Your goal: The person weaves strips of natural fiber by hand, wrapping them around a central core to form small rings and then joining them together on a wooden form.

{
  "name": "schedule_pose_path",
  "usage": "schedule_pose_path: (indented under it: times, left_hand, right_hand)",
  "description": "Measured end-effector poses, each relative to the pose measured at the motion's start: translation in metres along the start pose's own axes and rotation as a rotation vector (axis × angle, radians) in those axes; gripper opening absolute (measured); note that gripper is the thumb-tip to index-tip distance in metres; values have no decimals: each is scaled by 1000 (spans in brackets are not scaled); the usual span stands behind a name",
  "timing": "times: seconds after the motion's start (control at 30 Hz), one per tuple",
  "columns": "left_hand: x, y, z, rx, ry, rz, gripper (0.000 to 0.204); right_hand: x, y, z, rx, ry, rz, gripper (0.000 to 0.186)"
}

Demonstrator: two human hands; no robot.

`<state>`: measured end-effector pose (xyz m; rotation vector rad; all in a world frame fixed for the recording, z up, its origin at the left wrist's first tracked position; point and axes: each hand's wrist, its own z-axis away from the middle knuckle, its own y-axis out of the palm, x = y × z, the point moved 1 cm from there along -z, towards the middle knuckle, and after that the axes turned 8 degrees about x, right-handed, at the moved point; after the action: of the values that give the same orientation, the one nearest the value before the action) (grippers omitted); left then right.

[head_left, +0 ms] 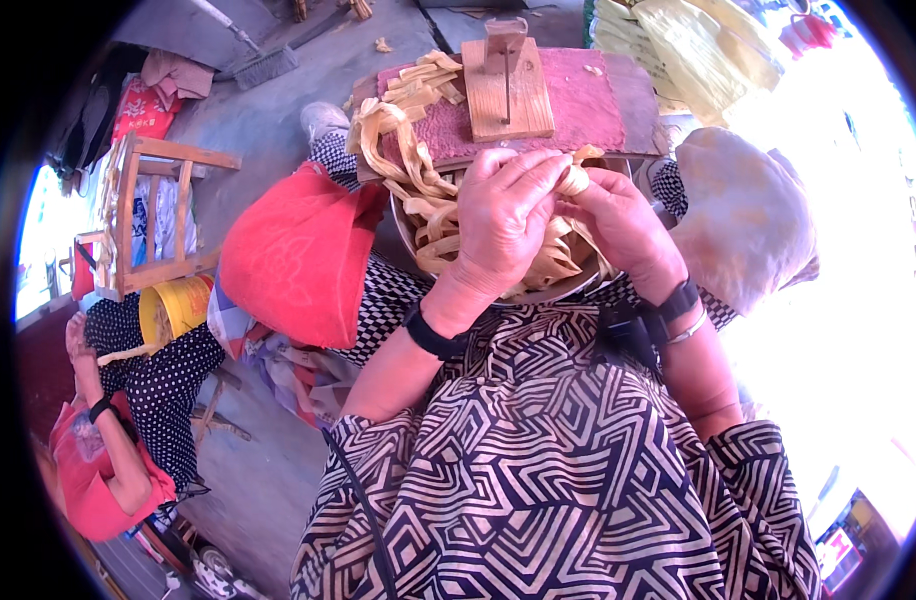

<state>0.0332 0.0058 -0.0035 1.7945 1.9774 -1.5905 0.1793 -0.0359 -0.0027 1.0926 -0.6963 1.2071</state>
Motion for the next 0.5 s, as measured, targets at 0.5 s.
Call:
schedule_pose_path:
  times: [0.5]
  left_hand:
    - [-4,2,-10,82,-562,606,14]
  right_hand:
    - [8,10,0,-402,-673,499,13]
